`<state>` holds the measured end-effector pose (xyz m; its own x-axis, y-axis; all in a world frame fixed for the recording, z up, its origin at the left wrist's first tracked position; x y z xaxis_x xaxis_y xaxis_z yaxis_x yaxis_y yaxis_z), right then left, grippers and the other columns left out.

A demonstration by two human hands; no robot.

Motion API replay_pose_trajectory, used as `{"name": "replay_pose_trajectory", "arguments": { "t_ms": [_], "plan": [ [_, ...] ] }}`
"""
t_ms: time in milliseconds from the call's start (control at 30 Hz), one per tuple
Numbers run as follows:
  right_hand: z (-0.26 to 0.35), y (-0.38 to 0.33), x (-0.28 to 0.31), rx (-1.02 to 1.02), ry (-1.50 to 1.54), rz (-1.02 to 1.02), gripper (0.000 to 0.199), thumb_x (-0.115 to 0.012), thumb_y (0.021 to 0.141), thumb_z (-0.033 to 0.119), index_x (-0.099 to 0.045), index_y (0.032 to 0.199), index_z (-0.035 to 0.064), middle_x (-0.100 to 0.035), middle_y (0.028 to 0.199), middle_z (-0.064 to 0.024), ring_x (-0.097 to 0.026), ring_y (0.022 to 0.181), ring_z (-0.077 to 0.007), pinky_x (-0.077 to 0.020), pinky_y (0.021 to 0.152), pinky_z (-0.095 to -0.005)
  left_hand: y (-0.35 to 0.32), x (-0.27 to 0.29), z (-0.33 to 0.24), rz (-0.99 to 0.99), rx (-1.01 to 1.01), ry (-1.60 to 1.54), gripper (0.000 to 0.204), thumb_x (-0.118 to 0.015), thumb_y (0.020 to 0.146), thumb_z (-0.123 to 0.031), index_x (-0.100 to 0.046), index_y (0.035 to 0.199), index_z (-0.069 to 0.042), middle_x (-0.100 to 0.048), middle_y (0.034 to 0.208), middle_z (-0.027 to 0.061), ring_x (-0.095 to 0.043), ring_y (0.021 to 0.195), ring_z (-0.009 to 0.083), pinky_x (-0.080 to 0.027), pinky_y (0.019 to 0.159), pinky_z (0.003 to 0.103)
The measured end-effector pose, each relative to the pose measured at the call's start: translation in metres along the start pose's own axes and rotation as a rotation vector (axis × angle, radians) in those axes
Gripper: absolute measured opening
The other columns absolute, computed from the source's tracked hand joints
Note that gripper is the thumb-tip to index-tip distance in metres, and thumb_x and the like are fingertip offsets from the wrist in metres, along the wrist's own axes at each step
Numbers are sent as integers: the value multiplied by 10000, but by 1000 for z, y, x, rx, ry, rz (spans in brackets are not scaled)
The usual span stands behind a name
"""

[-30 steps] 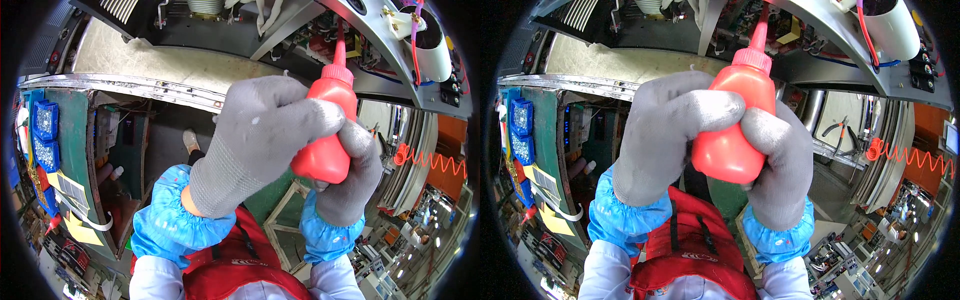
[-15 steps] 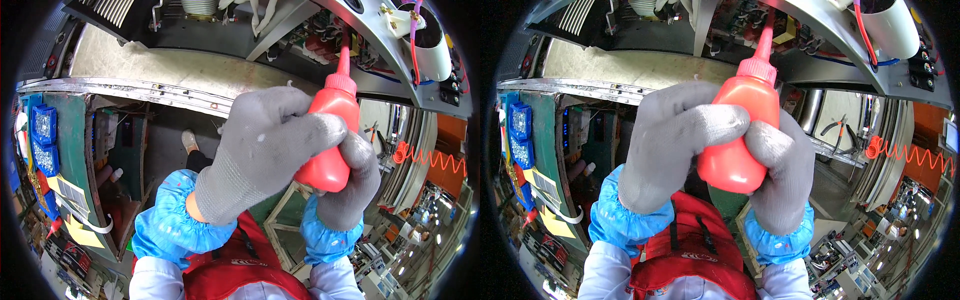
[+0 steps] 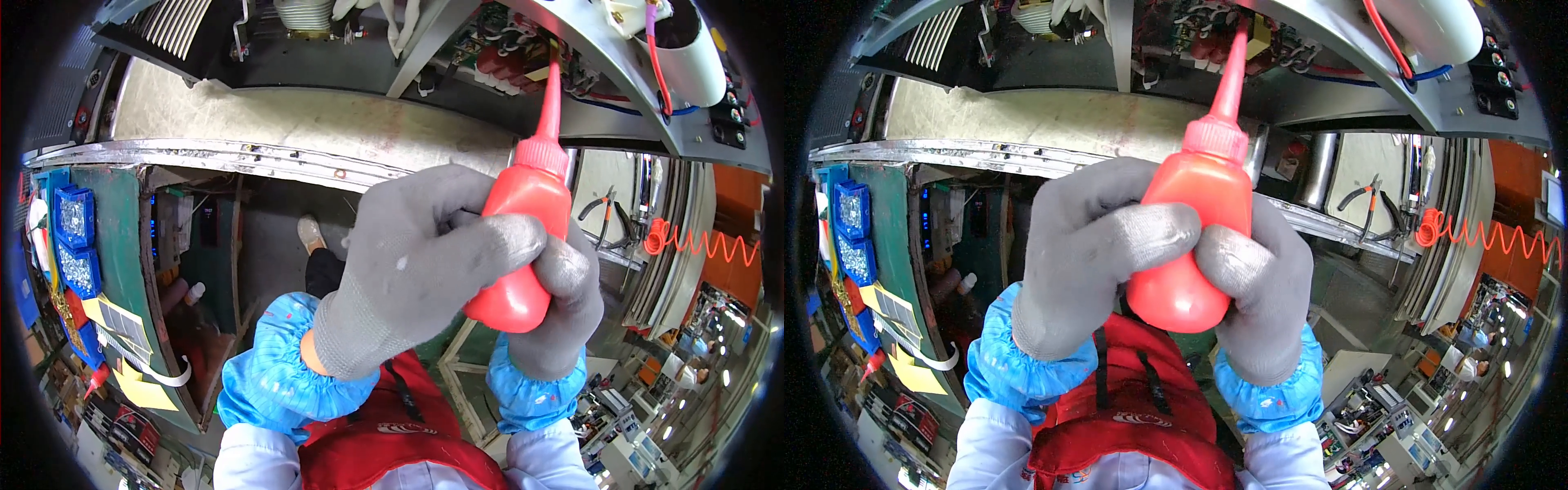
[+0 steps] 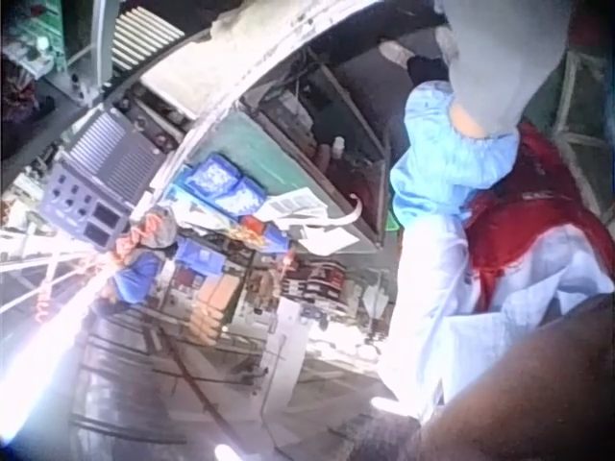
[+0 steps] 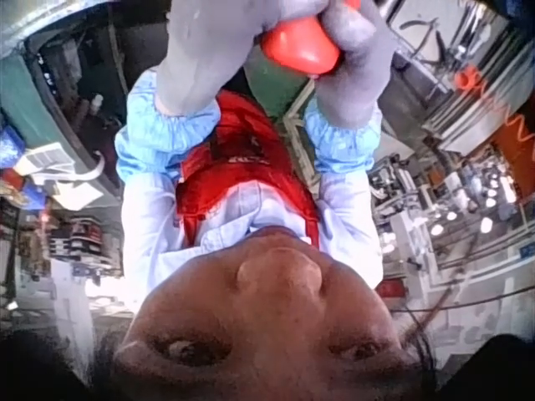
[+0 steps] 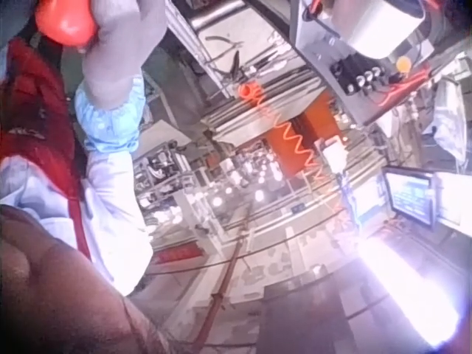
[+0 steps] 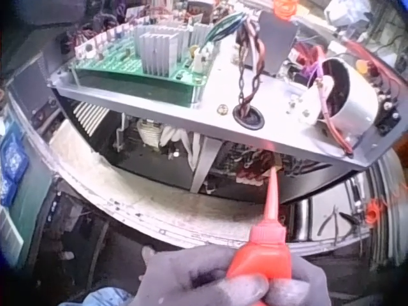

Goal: Assembling components onto a metal chassis, including circuit boards and transformers, using power tools, manual screwdrivers, and applying adhesive.

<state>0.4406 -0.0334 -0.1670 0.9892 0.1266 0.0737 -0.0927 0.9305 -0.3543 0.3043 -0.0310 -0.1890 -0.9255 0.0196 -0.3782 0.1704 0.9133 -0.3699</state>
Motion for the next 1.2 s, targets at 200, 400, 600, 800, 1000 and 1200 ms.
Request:
{"name": "replay_pose_trajectory", "arguments": {
  "t_ms": [200, 400, 600, 800, 1000, 1200],
  "plan": [
    [0, 3, 17, 85, 108, -44, 448, -522, 903, 266, -565, 1187, -77, -653, 1079, -172, -667, 964, -231, -540, 890, -371, 17, -12, -7, 7, -134, 182, 319, -673, 811, -208, -703, 998, 48, -680, 864, 96, -621, 749, 125, -496, 673, 268],
    [3, 12, 24, 51, 74, -63, 411, -555, 874, 230, -592, 1151, -70, -657, 1091, -173, -669, 968, -245, -543, 892, -382, 22, -16, -5, 63, -233, 254, 365, -657, 814, -270, -691, 977, 55, -654, 833, 72, -601, 732, 113, -483, 648, 258],
    [6, 15, 22, -26, 110, -19, 419, -574, 859, 226, -601, 1154, -71, -663, 1076, -172, -676, 941, -248, -556, 857, -376, 21, -19, 4, -70, -135, 7, 373, -653, 814, -303, -679, 942, 47, -615, 755, 50, -570, 668, 100, -449, 580, 249],
    [4, 19, 24, -84, 381, 85, 353, -600, 868, 225, -617, 1089, -49, -675, 990, -139, -687, 808, -199, -575, 691, -300, 23, -19, -4, -36, -183, 171, 406, -651, 803, -366, -674, 903, 27, -594, 715, 40, -549, 595, 100, -423, 510, 243],
    [9, 16, 17, -59, 531, 157, 287, -585, 889, 188, -622, 1050, -46, -675, 986, -145, -687, 827, -211, -585, 729, -335, 19, -23, -5, 2, -30, 135, 418, -642, 821, -358, -670, 948, 40, -592, 701, 34, -542, 589, 85, -399, 489, 231],
    [11, 5, 25, 12, 305, -4, 303, -582, 883, 192, -612, 1053, -56, -673, 999, -161, -689, 876, -245, -581, 808, -384, 11, -28, 1, -6, 33, -30, 413, -640, 825, -331, -676, 988, 47, -612, 733, 39, -541, 618, 82, -410, 518, 232]
  ]
}}
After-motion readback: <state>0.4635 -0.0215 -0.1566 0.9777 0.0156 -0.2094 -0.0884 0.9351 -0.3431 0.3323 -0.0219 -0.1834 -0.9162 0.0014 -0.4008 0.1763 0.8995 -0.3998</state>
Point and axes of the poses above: each hand's wrist, its own y-axis towards the middle knuckle, its own x-axis out of the back of the hand, z = x × y, the point moved 6 cm from there along y, towards the middle knuckle
